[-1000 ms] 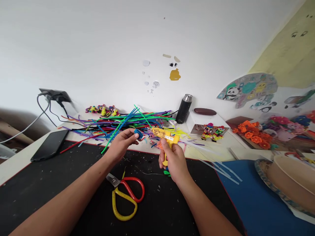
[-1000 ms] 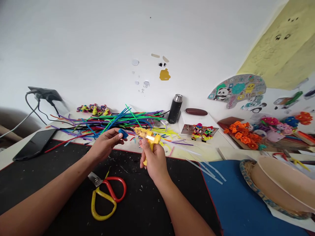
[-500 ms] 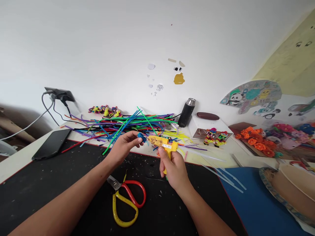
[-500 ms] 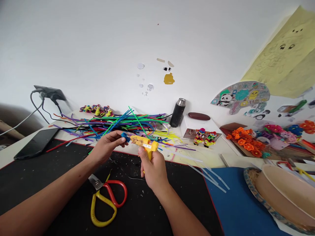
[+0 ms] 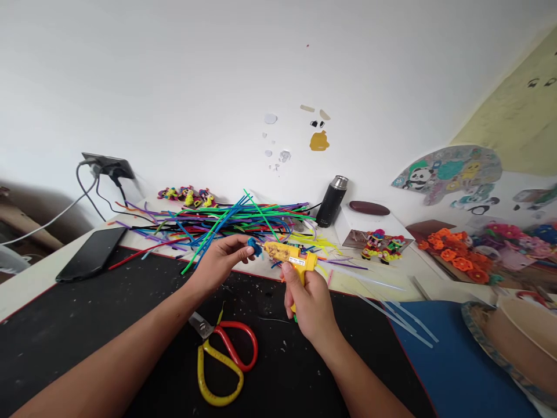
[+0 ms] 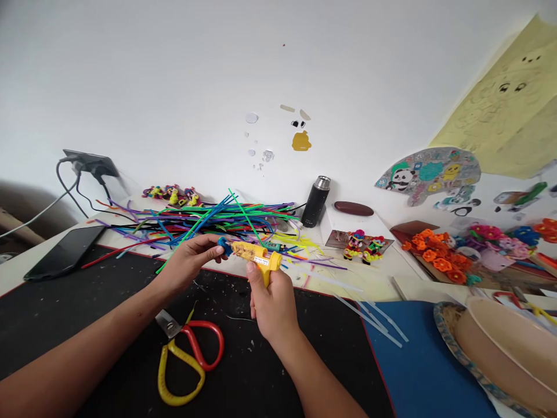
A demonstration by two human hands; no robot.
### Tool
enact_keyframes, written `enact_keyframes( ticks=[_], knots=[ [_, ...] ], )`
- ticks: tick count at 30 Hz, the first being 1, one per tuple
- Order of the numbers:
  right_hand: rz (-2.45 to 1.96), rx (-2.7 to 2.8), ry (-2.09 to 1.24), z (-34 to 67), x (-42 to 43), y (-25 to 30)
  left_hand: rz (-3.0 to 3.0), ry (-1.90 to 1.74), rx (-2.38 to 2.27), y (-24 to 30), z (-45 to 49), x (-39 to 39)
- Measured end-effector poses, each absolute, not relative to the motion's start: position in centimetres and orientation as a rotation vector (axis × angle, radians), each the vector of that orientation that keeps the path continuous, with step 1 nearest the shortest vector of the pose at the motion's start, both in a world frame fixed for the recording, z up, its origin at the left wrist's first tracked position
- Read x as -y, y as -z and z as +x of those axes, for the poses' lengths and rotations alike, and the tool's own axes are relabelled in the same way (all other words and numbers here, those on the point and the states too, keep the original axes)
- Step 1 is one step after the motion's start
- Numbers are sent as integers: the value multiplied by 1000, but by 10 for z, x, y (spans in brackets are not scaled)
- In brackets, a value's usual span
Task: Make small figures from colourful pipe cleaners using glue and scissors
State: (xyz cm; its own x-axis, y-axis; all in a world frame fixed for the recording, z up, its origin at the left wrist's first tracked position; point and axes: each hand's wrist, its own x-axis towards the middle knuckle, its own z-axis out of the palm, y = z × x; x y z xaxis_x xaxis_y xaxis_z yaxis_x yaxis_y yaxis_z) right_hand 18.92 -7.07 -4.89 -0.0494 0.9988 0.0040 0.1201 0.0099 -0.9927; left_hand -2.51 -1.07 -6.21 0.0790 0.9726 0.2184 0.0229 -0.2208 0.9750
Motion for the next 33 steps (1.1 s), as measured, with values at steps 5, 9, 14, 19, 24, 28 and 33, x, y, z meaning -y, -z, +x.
enact_keyframes(
  ticks=[5, 9, 14, 19, 24, 28, 33],
  knots=[
    [-1283, 1348, -1160, 189, 71, 50, 1431, -1293, -1057, 59, -23, 12],
    [-1278, 1369, -1148, 189, 72, 51, 1432, -1289, -1070, 59, -23, 12],
    [-1289, 1375, -1143, 189, 72, 47, 1435, -1272, -1075, 60, -23, 13],
    [-1293, 1376, -1128, 188, 73, 47, 1428, -1273, -1078, 61, -24, 13],
    [-1297, 1376, -1147, 188, 74, 45, 1441, -1270, -1073, 58, -22, 15],
    [-1293, 1371, -1151, 187, 74, 43, 1436, -1276, -1065, 55, -21, 16],
    [-1302, 1367, -1132, 188, 74, 46, 1440, -1287, -1045, 56, -21, 16]
  ],
)
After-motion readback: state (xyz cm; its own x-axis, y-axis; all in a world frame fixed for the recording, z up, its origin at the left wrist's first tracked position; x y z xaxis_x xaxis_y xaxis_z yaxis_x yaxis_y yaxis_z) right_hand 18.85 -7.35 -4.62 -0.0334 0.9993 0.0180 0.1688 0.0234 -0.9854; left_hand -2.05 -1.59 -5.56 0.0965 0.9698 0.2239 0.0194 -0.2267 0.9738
